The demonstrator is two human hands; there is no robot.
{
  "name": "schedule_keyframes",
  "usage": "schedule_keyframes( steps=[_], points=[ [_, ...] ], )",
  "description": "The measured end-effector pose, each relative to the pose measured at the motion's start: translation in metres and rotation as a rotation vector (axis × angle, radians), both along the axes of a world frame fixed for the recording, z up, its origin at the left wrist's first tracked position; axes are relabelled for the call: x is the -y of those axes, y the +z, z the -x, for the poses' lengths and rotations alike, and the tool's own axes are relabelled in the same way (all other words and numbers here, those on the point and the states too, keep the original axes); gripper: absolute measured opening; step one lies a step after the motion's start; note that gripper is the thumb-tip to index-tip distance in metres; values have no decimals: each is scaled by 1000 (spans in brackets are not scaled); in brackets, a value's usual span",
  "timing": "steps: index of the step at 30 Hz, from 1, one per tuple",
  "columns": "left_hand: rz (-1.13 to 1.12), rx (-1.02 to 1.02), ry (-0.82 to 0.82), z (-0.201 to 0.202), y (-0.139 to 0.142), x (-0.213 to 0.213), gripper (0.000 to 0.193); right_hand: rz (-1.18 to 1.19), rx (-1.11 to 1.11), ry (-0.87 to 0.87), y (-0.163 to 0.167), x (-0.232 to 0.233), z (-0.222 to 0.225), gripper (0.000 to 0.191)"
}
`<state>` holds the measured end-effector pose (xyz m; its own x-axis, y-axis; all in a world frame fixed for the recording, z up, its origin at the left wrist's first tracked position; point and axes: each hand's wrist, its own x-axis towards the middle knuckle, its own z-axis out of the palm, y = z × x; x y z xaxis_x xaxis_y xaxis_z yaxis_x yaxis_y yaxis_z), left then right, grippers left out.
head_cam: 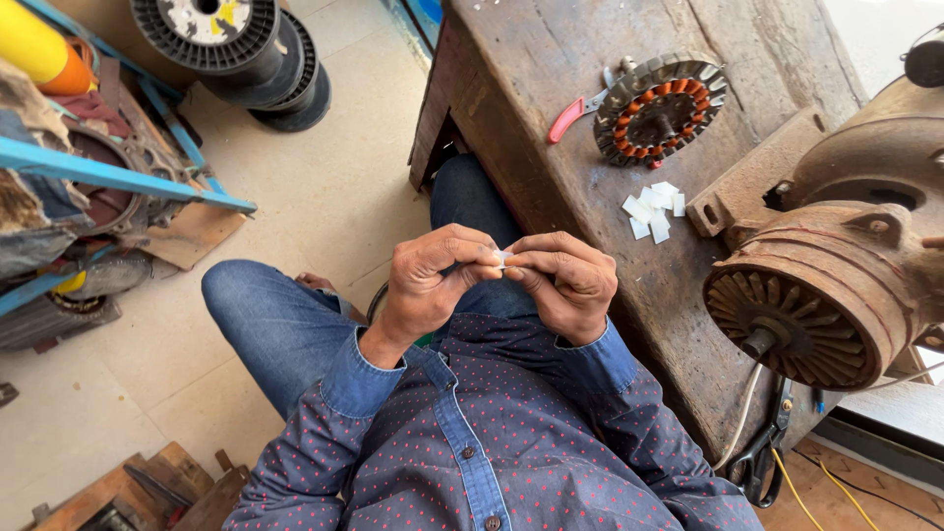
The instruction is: The person repeatedly picks small white rectangular pieces and places them into slots on a circular motor stator. They handle the stator and the pieces by hand, occasionally using pliers to adjust the assembly. The task continues with the same repetitive insertion of pieces into the stator.
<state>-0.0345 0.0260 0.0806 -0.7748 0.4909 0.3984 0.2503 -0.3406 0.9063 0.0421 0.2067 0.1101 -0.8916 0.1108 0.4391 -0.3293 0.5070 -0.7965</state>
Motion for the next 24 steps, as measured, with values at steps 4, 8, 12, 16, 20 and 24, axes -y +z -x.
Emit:
schedule_keyframes(
  steps=[4,8,12,16,20,24],
  points=[
    [55,-40,-20,3,7,-7,13,73,39,2,1,-7,-3,10],
    [97,-109,-14,6,12,-17,12,135,98,-9,3,-17,-8,9],
    [69,-158,-28,13,16,-28,11,512,248,12,5,-22,-15,31],
    [48,-246,-68,19,21,-39,13,404,285,-7,11,-30,-20,30],
    [53,-288,-100,24,26,-44,14,486,321,-2,16,-37,-21,29],
    [56,-299,-102,27,30,-49,15,545,342,16,20,-43,-20,29]
  ],
)
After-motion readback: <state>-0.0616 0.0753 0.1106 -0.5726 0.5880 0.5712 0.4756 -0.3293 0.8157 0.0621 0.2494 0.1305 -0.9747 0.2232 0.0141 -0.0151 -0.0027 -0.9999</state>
